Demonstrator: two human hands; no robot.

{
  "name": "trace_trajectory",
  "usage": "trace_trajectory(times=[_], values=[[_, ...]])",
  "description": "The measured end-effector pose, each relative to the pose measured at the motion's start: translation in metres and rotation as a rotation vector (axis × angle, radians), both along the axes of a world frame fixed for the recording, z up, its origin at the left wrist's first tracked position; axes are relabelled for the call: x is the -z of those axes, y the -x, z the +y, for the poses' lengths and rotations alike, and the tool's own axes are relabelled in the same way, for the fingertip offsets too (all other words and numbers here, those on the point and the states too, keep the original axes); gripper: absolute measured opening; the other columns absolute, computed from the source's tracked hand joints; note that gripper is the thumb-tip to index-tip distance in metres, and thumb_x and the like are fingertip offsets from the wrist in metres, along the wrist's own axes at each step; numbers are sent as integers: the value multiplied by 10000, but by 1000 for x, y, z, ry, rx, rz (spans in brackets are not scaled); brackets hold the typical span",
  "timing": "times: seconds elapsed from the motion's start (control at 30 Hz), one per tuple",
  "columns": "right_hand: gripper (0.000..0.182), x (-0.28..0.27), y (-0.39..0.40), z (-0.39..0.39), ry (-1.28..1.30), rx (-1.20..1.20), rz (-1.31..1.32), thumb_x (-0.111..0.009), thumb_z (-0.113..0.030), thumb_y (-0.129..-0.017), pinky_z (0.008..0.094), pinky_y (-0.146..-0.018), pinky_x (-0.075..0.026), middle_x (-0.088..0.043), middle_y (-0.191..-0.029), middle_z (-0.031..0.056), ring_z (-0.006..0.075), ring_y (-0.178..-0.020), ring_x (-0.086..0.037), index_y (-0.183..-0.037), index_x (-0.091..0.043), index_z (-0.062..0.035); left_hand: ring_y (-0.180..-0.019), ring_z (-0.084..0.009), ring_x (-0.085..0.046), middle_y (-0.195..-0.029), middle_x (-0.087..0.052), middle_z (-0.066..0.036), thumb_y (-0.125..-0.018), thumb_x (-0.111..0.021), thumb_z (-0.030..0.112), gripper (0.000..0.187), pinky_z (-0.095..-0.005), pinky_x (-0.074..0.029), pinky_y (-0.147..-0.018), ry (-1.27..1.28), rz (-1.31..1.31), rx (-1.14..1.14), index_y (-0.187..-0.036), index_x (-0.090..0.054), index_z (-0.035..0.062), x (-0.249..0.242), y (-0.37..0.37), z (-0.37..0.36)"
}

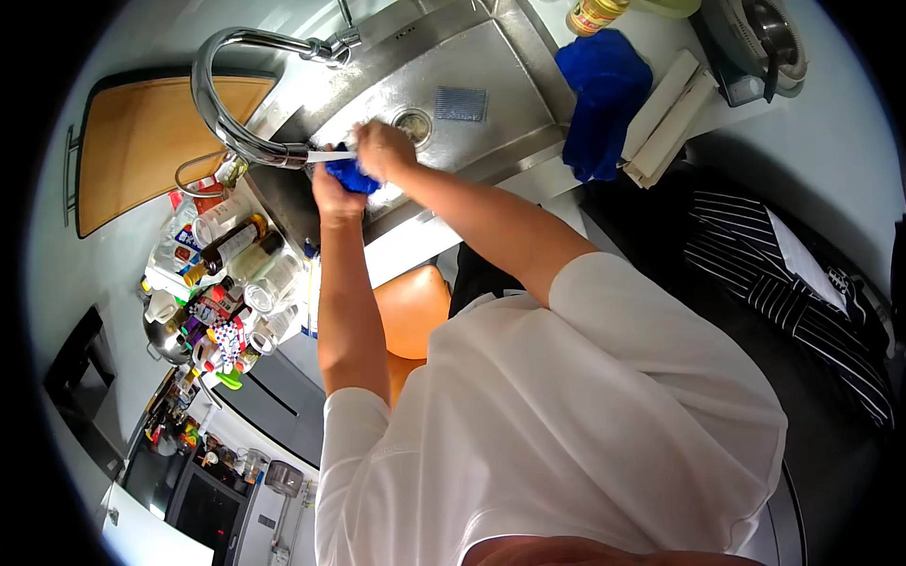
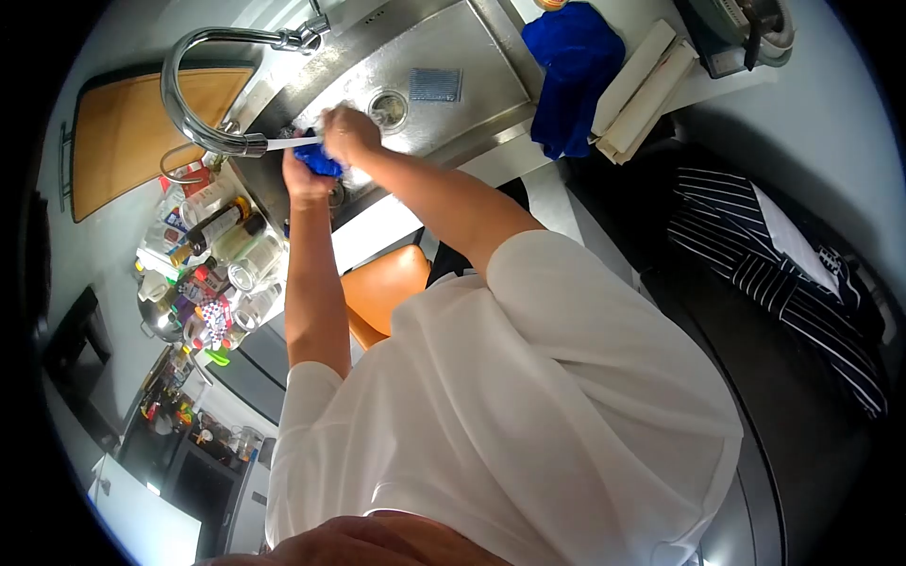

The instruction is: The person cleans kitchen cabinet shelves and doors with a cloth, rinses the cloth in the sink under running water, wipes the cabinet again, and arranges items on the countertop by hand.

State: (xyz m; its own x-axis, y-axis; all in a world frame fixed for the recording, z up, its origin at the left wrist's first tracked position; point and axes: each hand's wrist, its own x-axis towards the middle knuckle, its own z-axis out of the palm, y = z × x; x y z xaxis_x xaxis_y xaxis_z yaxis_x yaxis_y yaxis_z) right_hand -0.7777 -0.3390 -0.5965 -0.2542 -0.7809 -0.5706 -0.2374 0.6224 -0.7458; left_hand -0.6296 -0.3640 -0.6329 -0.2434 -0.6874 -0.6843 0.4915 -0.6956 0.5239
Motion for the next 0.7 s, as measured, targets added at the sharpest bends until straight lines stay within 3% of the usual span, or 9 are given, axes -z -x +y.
trace_trajectory(times=[0.07,0.17,0.2,0.27,0.33,0.4,0.53,0.63,0.7], values=[[562,61,-11,4,224,271,6,-485,-488,-1046,485,-760,-602,-724,-974,287,391,-812,-743,-1135,-658,39,-1095,-283,-671,-1132,-725,-89,-1070,-489,403,381,-501,-510,-1031,-4,32,-134,-1233,-643,94,-18,-2,2],[587,25,9,8,-242,156,-776,-480,-477,-1051,502,-589,-604,-702,-913,176,251,-754,-719,-1149,-649,77,-1153,-318,-656,-1211,-715,-113,-1080,-442,442,438,-530,-461,-1096,35,189,-129,-1258,-644,97,-10,-9,7],[536,39,0,9,-201,159,-642,-543,-462,-1027,506,-665,-611,-713,-897,210,324,-749,-732,-1148,-674,44,-1178,-331,-644,-1245,-703,-124,-1076,-439,470,473,-542,-445,-1111,-35,103,-98,-1269,-641,87,-12,-1,10],[481,60,-19,15,154,-39,74,-620,-421,-983,493,-777,-605,-710,-976,269,399,-850,-738,-1149,-694,24,-1242,-353,-610,-1333,-663,-145,-1072,-420,535,569,-551,-420,-1138,-250,9,-121,-1296,-626,54,-10,8,15],[495,-10,-11,38,263,-87,116,-705,-425,-911,476,-846,-583,-670,-1083,270,419,-994,-706,-1169,-672,-4,-1256,-356,-593,-1350,-644,-160,-1066,-426,562,591,-518,-445,-1120,-138,38,-33,-1283,-623,49,22,-7,14],[534,-16,-19,45,509,-221,147,-727,-453,-890,503,-813,-584,-668,-1048,275,438,-922,-711,-1212,-654,-35,-1045,-294,-647,-1112,-688,-136,-1030,-552,581,553,-421,-540,-933,77,178,178,-1208,-639,65,7,5,26],[488,-55,-19,55,514,-407,300,-692,-442,-914,522,-852,-558,-710,-1010,241,409,-952,-711,-1098,-683,10,-935,-263,-638,-1036,-681,-116,-1011,-579,610,567,-403,-533,-833,-150,186,160,-1154,-644,66,-22,20,14],[432,-39,-22,46,599,-373,364,-621,-411,-959,517,-798,-572,-738,-918,219,384,-860,-733,-912,-719,6,-817,-224,-600,-947,-646,-69,-1005,-590,626,547,-377,-491,-703,169,-163,-22,-1024,-642,82,-30,52,35],[392,-33,-18,38,605,-417,344,-617,-401,-959,492,-759,-581,-741,-921,208,352,-829,-741,-878,-731,-36,-808,-220,-599,-942,-652,-63,-1039,-562,562,467,-383,-489,-689,19,36,181,-1018,-637,101,57,1,-3]])
